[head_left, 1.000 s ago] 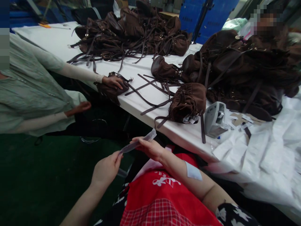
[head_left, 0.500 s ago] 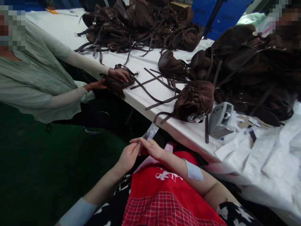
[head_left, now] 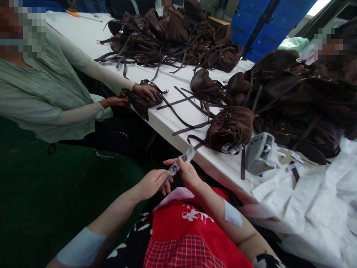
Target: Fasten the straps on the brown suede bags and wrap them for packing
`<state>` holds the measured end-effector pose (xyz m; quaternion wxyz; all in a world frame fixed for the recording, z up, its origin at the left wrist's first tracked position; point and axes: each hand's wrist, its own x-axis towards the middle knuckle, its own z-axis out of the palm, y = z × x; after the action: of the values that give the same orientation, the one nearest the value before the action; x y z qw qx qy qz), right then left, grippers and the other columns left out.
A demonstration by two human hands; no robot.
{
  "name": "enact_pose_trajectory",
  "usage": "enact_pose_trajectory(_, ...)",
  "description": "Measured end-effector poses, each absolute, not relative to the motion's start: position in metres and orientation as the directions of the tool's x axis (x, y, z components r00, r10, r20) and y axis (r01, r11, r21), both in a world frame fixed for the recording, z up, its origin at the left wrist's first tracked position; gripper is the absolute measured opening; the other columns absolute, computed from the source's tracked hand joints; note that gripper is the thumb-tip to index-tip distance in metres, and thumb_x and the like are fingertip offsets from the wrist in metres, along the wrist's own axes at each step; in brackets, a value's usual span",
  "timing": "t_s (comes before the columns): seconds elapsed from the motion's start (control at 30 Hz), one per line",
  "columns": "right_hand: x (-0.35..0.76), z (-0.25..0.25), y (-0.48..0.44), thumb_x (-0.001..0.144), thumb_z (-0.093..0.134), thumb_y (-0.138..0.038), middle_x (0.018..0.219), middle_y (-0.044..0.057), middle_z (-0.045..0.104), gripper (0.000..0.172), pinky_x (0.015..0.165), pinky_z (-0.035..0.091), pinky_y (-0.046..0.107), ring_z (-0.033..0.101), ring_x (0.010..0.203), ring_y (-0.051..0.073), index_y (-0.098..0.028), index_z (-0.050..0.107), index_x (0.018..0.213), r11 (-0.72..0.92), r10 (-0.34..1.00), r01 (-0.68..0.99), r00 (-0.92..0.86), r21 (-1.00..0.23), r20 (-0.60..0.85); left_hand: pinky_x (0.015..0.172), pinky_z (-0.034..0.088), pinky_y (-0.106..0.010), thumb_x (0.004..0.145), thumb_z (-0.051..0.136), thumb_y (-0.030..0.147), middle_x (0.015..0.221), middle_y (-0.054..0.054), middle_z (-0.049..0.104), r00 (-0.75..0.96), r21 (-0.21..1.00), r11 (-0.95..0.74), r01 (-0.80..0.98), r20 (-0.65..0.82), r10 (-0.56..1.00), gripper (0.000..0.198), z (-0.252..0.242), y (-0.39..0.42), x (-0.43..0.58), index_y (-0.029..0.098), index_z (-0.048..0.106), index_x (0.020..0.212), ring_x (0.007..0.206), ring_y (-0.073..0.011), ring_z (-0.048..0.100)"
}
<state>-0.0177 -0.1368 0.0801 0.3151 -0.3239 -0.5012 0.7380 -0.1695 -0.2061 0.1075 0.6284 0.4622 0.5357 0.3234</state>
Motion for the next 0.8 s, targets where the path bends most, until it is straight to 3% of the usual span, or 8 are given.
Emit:
enact_pose_trajectory(0.1, -0.022, 0.075, -0.146, 0.089, 0.042, -0.071, 0.053, -0.001, 0.054, 0.066, 0.057, 0.043, 0.029, 0.051, 0.049, 0.014, -0.015, 0.072, 0.107, -0.422, 0.68, -0.079, -0.687, -0.903, -0.258, 0.054, 0.049, -0.026, 0.094, 0.045, 0.054, 0.059, -0.007, 0.07, 0.187, 0.949, 0.287, 0.128, -0.307, 0.933, 0.049, 0.108, -0.195, -0.162, 0.017, 0.066, 0.07, 0.049, -0.0162, 0.062)
enact_pose_trajectory(0.17, -0.021, 0.076, -0.146, 0.089, 0.043, -0.07, 0.058, 0.0, 0.059, 0.063, 0.053, 0.042, 0.028, 0.049, 0.048, 0.013, -0.017, 0.072, 0.106, -0.458, 0.676, -0.105, -0.686, -0.883, -0.269, 0.063, 0.052, -0.027, 0.093, 0.048, 0.052, 0.067, -0.009, 0.073, 0.22, 0.961, 0.231, 0.155, -0.261, 0.94, 0.048, 0.104, -0.189, -0.165, 0.016, 0.07, 0.07, 0.061, -0.0178, 0.067)
enact_pose_trajectory(0.23, -0.018, 0.079, -0.139, 0.089, 0.047, -0.067, 0.077, 0.005, 0.069, 0.054, 0.061, 0.046, 0.031, 0.057, 0.059, 0.016, -0.019, 0.072, 0.096, -0.416, 0.75, -0.189, -0.624, -0.89, -0.219, 0.066, 0.052, -0.027, 0.089, 0.056, 0.052, 0.079, -0.01, 0.075, 0.281, 0.954, 0.253, 0.159, -0.29, 0.915, 0.04, 0.098, -0.187, -0.175, 0.016, 0.072, 0.081, 0.07, -0.0195, 0.069)
enact_pose_trajectory(0.3, -0.012, 0.084, -0.128, 0.09, 0.048, -0.065, 0.096, 0.007, 0.072, 0.05, 0.079, 0.049, 0.035, 0.064, 0.083, 0.021, -0.021, 0.071, 0.087, -0.316, 0.844, -0.267, -0.518, -0.91, -0.142, 0.059, 0.051, -0.026, 0.084, 0.061, 0.055, 0.079, -0.01, 0.075, 0.355, 0.918, 0.355, 0.174, -0.395, 0.847, 0.041, 0.093, -0.188, -0.186, 0.015, 0.07, 0.087, 0.066, -0.019, 0.068)
enact_pose_trajectory(0.4, -0.005, 0.09, -0.112, 0.09, 0.047, -0.066, 0.102, 0.007, 0.072, 0.05, 0.1, 0.042, 0.04, 0.061, 0.107, 0.025, -0.021, 0.07, 0.082, -0.199, 0.904, -0.262, -0.421, -0.944, -0.074, 0.048, 0.046, -0.023, 0.088, 0.052, 0.061, 0.06, -0.005, 0.069, 0.43, 0.86, 0.469, 0.201, -0.507, 0.747, 0.048, 0.092, -0.193, -0.193, 0.015, 0.066, 0.085, 0.048, -0.015, 0.061)
enact_pose_trajectory(0.5, -0.004, 0.093, -0.106, 0.09, 0.045, -0.067, 0.103, 0.008, 0.072, 0.052, 0.102, 0.041, 0.041, 0.062, 0.109, 0.026, -0.022, 0.07, 0.085, -0.182, 0.906, -0.228, -0.416, -0.956, -0.073, 0.041, 0.041, -0.02, 0.09, 0.045, 0.064, 0.049, 0.0, 0.061, 0.381, 0.874, 0.461, 0.153, -0.483, 0.789, 0.051, 0.098, -0.197, -0.186, 0.017, 0.063, 0.081, 0.038, -0.0117, 0.052)
enact_pose_trajectory(0.63, -0.011, 0.09, -0.113, 0.091, 0.046, -0.066, 0.103, 0.008, 0.072, 0.052, 0.099, 0.043, 0.04, 0.063, 0.108, 0.025, -0.021, 0.071, 0.086, -0.211, 0.894, -0.257, -0.44, -0.943, -0.081, 0.039, 0.039, -0.02, 0.088, 0.047, 0.065, 0.044, 0.001, 0.056, 0.277, 0.901, 0.425, 0.09, -0.432, 0.858, 0.051, 0.102, -0.19, -0.171, 0.017, 0.061, 0.078, 0.035, -0.0107, 0.049)
enact_pose_trajectory(0.8, -0.019, 0.081, -0.126, 0.087, 0.052, -0.066, 0.101, 0.011, 0.073, 0.051, 0.074, 0.051, 0.035, 0.066, 0.083, 0.021, -0.018, 0.069, 0.085, -0.408, 0.813, -0.311, -0.551, -0.858, -0.187, 0.042, 0.042, -0.022, 0.09, 0.043, 0.065, 0.045, 0.001, 0.057, 0.173, 0.914, 0.401, 0.058, -0.405, 0.898, 0.051, 0.093, -0.186, -0.163, 0.017, 0.059, 0.078, 0.038, -0.0122, 0.052)
